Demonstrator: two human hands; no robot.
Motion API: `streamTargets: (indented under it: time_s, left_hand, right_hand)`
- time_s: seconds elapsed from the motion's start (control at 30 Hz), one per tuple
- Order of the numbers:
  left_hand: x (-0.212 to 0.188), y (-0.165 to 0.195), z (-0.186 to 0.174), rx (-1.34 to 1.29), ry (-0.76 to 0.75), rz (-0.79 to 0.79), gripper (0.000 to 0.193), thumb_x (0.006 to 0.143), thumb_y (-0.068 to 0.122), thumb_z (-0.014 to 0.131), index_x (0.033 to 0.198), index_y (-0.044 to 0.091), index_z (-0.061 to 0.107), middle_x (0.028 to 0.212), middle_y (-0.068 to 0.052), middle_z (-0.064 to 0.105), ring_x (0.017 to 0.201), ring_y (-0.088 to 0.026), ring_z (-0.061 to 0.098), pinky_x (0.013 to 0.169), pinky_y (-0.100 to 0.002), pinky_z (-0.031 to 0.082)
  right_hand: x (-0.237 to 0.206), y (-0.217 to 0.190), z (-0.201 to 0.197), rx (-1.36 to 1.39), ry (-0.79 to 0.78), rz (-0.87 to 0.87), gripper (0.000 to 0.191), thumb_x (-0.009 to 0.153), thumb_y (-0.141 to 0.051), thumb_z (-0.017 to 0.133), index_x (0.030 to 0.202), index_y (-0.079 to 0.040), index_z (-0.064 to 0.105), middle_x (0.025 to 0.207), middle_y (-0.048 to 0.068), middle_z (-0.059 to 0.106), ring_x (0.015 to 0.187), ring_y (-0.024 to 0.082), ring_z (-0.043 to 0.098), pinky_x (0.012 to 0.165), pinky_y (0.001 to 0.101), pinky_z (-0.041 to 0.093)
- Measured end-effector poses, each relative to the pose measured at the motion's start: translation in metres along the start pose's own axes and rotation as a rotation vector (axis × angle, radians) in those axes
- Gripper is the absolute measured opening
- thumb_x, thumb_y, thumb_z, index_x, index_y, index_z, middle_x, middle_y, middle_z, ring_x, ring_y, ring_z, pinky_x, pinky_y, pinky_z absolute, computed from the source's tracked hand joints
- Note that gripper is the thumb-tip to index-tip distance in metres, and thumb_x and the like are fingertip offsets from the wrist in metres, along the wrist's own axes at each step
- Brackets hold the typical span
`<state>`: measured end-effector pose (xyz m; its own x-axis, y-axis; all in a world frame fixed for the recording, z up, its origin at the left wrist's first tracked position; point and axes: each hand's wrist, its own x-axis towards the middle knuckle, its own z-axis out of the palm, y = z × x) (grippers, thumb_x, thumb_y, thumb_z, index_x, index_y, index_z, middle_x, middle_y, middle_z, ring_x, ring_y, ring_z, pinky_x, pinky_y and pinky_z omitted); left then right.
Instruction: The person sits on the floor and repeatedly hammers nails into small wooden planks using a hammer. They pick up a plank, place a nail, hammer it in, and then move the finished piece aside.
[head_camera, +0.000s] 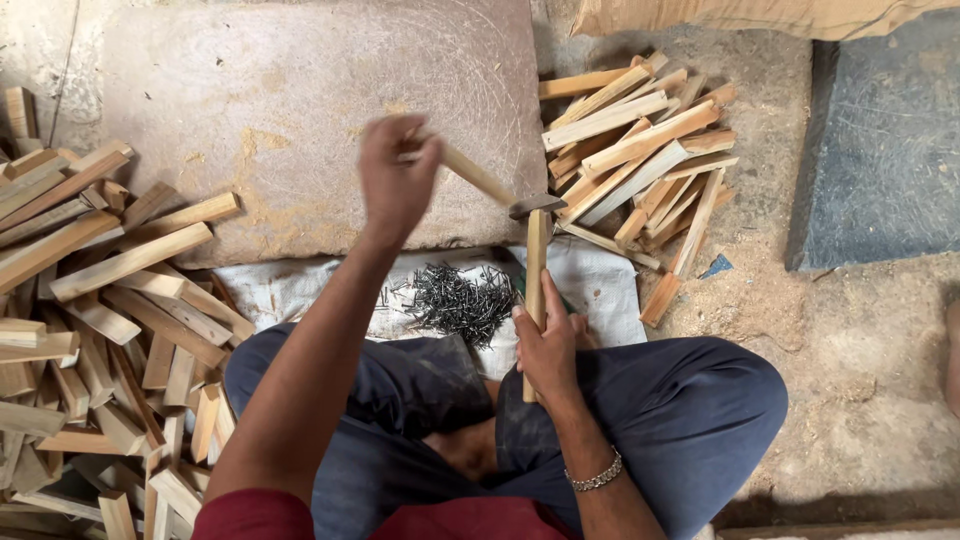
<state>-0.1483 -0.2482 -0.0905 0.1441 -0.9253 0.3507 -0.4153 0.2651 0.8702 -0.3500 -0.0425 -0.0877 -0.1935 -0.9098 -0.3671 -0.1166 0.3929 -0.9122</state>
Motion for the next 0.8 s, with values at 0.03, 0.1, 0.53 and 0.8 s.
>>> streamTargets:
  time_s: [0.03, 0.1, 0.53, 0.8]
  left_hand:
    - [-0.001, -0.006, -0.006, -0.022, 0.052, -0.136, 0.020, 0.095, 0.011, 0.075, 0.107, -0.002, 0.067, 0.106, -0.012, 0.058, 0.088, -0.015, 0.072, 0.075, -0.025, 0.063]
    - [-0.012, -0.020, -0.017, 0.202, -0.020, -0.606, 0.026, 0.093, 0.022, 0.078, 0.104, 0.000, 0.072, 0.086, -0.009, 0.067, 0.072, -0.020, 0.065, 0.055, -0.027, 0.057]
    - [-0.126, -0.031, -0.005, 0.358, -0.576, 0.033, 0.049, 0.063, 0.008, 0.078, 0.112, 0.011, 0.074, 0.106, -0.012, 0.073, 0.095, -0.032, 0.068, 0.078, -0.044, 0.058]
    - [-0.182, -0.019, 0.003, 0.560, -0.769, 0.350, 0.015, 0.085, 0.022, 0.070, 0.094, 0.010, 0.072, 0.097, -0.010, 0.062, 0.100, -0.028, 0.057, 0.088, -0.042, 0.045]
  right_hand:
    - [-0.001, -0.003, 0.000, 0.045, -0.011, -0.026, 0.073, 0.094, -0.013, 0.063, 0.160, -0.012, 0.032, 0.075, 0.002, 0.058, 0.042, 0.005, 0.048, 0.033, 0.0220, 0.045]
    - [-0.002, -0.007, 0.000, 0.030, -0.003, 0.013, 0.074, 0.094, -0.013, 0.063, 0.160, -0.013, 0.032, 0.074, 0.003, 0.057, 0.043, 0.006, 0.048, 0.034, 0.0232, 0.045]
    - [0.018, -0.012, -0.002, -0.458, 0.132, -0.224, 0.076, 0.090, -0.021, 0.066, 0.158, -0.012, 0.034, 0.122, 0.023, 0.071, 0.093, 0.030, 0.076, 0.082, 0.0407, 0.061]
    - [0.040, -0.060, 0.006, -0.650, -0.030, 0.019, 0.077, 0.092, -0.029, 0.065, 0.161, -0.023, 0.030, 0.125, 0.027, 0.066, 0.114, 0.044, 0.066, 0.099, 0.0481, 0.053]
